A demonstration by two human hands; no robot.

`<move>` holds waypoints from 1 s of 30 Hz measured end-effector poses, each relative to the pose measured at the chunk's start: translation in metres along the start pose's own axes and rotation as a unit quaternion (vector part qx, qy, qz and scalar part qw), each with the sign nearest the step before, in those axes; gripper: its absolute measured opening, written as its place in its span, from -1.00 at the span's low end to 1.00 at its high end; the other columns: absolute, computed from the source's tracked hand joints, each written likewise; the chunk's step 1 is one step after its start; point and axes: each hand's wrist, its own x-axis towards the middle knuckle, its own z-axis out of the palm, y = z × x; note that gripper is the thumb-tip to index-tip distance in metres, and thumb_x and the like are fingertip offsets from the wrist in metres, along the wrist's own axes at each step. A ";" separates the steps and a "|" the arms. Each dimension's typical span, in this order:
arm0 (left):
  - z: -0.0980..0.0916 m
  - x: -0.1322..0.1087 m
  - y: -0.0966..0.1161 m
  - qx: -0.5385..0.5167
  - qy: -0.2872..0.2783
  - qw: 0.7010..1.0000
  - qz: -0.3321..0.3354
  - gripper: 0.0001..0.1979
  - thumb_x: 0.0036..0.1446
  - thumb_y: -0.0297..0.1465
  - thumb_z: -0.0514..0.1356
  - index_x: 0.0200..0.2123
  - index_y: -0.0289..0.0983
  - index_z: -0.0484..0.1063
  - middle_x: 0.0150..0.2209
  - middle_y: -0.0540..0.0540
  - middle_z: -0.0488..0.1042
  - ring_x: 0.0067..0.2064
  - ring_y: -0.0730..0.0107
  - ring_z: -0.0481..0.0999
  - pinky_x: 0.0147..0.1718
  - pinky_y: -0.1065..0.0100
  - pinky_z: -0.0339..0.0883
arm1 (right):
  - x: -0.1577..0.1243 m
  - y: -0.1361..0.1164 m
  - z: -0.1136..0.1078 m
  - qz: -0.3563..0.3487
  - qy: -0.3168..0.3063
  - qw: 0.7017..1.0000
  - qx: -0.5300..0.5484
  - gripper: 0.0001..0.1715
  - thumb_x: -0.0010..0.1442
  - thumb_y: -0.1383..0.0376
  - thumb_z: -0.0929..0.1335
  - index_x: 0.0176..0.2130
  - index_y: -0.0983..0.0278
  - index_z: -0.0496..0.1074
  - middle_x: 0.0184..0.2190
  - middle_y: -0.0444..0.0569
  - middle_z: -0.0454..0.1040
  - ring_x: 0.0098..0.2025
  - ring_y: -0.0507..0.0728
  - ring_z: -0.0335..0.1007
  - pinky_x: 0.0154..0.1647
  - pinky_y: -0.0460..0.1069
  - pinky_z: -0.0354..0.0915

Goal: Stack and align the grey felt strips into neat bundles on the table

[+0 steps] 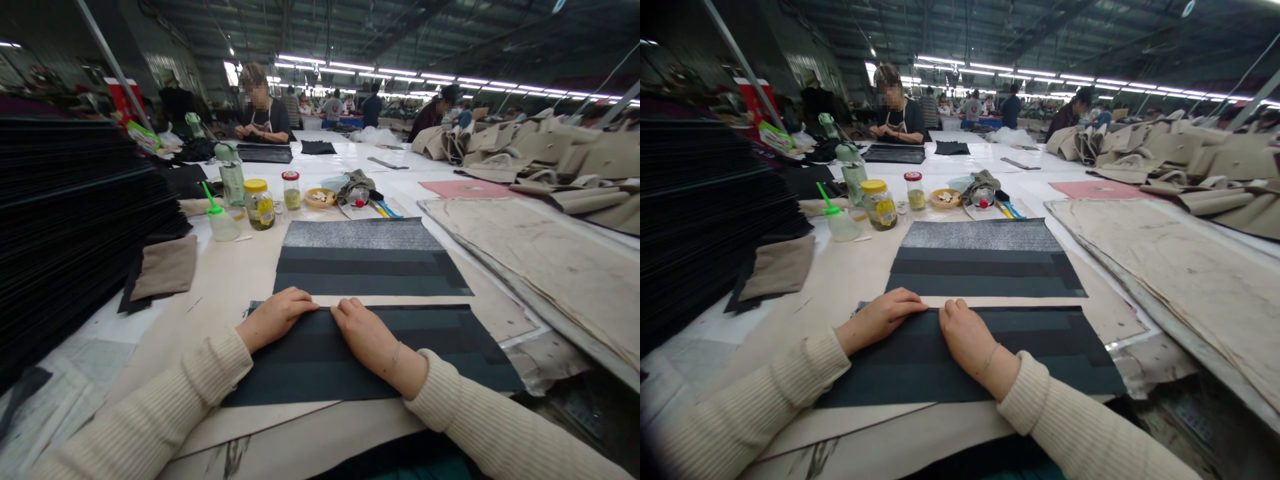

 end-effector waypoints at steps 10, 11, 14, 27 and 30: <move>-0.007 -0.023 -0.003 0.030 0.032 0.999 -0.017 -0.72 0.19 -0.51 -0.07 -0.18 -0.29 0.41 -0.26 -0.12 0.45 -0.22 0.40 0.37 -0.20 0.34 0.32 | 0.021 -0.014 -0.001 -0.019 0.011 0.999 0.039 -0.81 0.16 0.49 0.19 -0.27 0.36 0.36 -0.33 0.03 0.32 -0.28 0.12 0.19 -0.19 -0.01 0.21; -0.007 -0.022 -0.002 0.037 0.029 0.999 -0.014 -0.72 0.19 -0.50 -0.07 -0.18 -0.29 0.41 -0.26 -0.12 0.45 -0.22 0.40 0.37 -0.21 0.34 0.33 | 0.024 -0.017 -0.001 -0.023 0.010 0.999 0.040 -0.80 0.16 0.49 0.19 -0.26 0.37 0.36 -0.33 0.04 0.32 -0.28 0.12 0.19 -0.19 -0.01 0.22; -0.008 -0.020 0.000 0.053 0.024 0.998 -0.007 -0.72 0.19 -0.50 -0.08 -0.19 -0.30 0.41 -0.27 -0.12 0.45 -0.23 0.39 0.37 -0.21 0.34 0.33 | 0.029 -0.027 0.001 -0.030 0.004 0.999 0.018 -0.77 0.14 0.52 0.18 -0.25 0.41 0.37 -0.33 0.09 0.32 -0.26 0.16 0.19 -0.22 0.01 0.25; -0.026 -0.059 -0.020 0.048 0.054 0.997 -0.035 -0.72 0.18 -0.52 -0.06 -0.16 -0.27 0.41 -0.26 -0.11 0.46 -0.21 0.42 0.39 -0.20 0.37 0.32 | 0.034 -0.032 -0.007 -0.036 -0.011 0.999 0.015 -0.76 0.15 0.52 0.18 -0.24 0.40 0.37 -0.29 0.09 0.33 -0.25 0.15 0.20 -0.25 0.00 0.26; -0.025 -0.059 -0.017 0.057 0.041 0.997 -0.033 -0.72 0.18 -0.51 -0.07 -0.17 -0.28 0.41 -0.26 -0.12 0.45 -0.21 0.40 0.38 -0.21 0.35 0.32 | 0.044 -0.043 -0.004 -0.053 -0.008 0.998 0.026 -0.74 0.15 0.53 0.18 -0.20 0.40 0.37 -0.29 0.09 0.33 -0.25 0.15 0.20 -0.25 -0.01 0.26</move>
